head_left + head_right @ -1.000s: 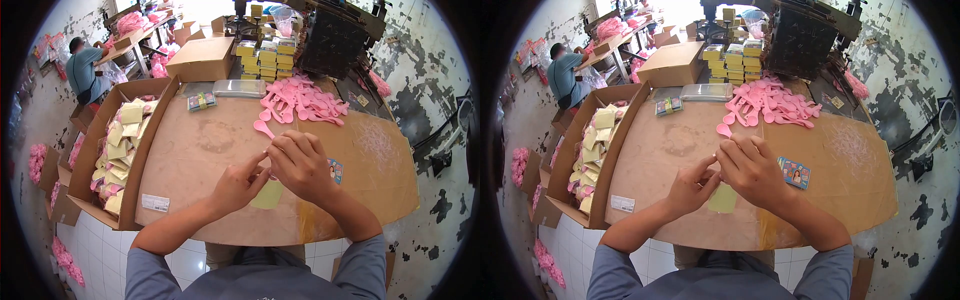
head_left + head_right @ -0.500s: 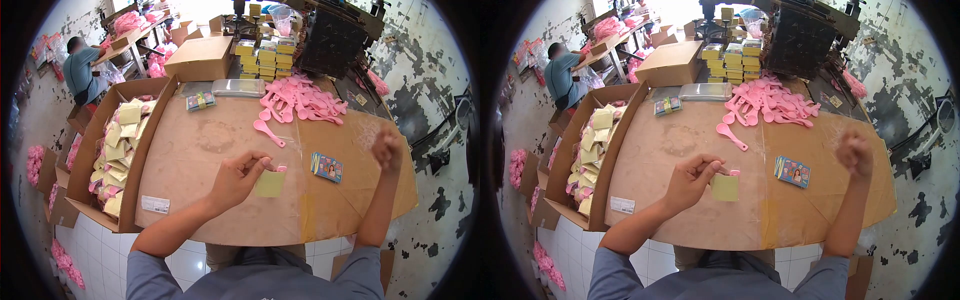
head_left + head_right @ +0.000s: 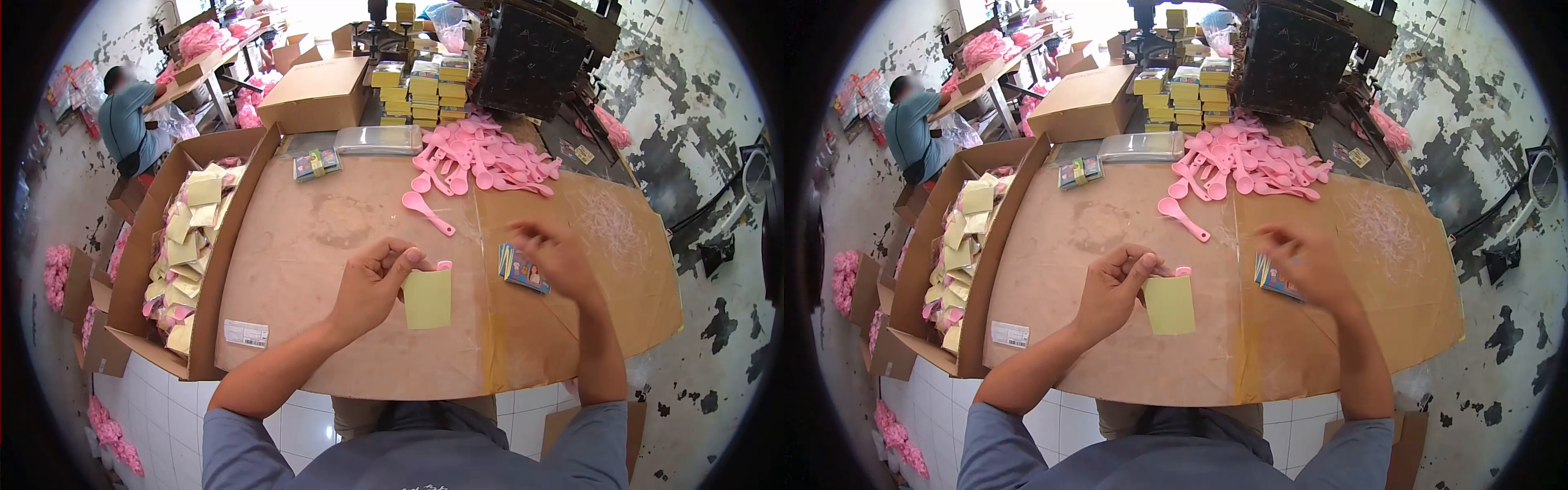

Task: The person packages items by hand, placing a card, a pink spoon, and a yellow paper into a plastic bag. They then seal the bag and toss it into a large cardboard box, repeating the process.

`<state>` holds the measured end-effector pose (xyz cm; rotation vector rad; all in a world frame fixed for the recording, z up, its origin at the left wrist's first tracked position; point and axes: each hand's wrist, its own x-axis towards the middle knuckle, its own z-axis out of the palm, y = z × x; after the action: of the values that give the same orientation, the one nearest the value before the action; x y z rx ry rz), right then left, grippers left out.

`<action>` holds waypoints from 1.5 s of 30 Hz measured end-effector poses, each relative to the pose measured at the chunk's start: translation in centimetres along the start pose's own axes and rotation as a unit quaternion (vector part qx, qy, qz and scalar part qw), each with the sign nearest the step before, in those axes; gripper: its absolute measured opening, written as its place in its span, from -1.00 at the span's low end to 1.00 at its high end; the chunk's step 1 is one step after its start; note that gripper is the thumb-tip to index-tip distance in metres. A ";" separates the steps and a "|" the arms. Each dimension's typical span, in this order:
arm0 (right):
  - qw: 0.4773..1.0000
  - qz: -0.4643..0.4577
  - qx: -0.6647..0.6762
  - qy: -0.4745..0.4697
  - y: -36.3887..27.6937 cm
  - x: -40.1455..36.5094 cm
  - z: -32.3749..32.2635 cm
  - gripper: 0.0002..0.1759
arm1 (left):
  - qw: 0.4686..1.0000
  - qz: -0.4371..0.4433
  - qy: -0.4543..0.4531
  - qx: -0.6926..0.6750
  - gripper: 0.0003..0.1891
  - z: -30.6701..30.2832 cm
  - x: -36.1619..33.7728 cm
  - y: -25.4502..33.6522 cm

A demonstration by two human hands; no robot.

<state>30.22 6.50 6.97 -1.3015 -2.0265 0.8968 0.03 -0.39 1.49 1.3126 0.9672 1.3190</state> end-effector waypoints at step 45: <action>0.950 -0.092 0.277 -0.114 1.5 1.9 7.3 -0.84 | 0.997 0.006 -0.049 0.065 -0.80 -2.0 0.9 -2.4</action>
<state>24.86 7.03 1.51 -0.7141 -1.8238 1.4446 -1.66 1.16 -0.89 1.4704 0.9907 1.2059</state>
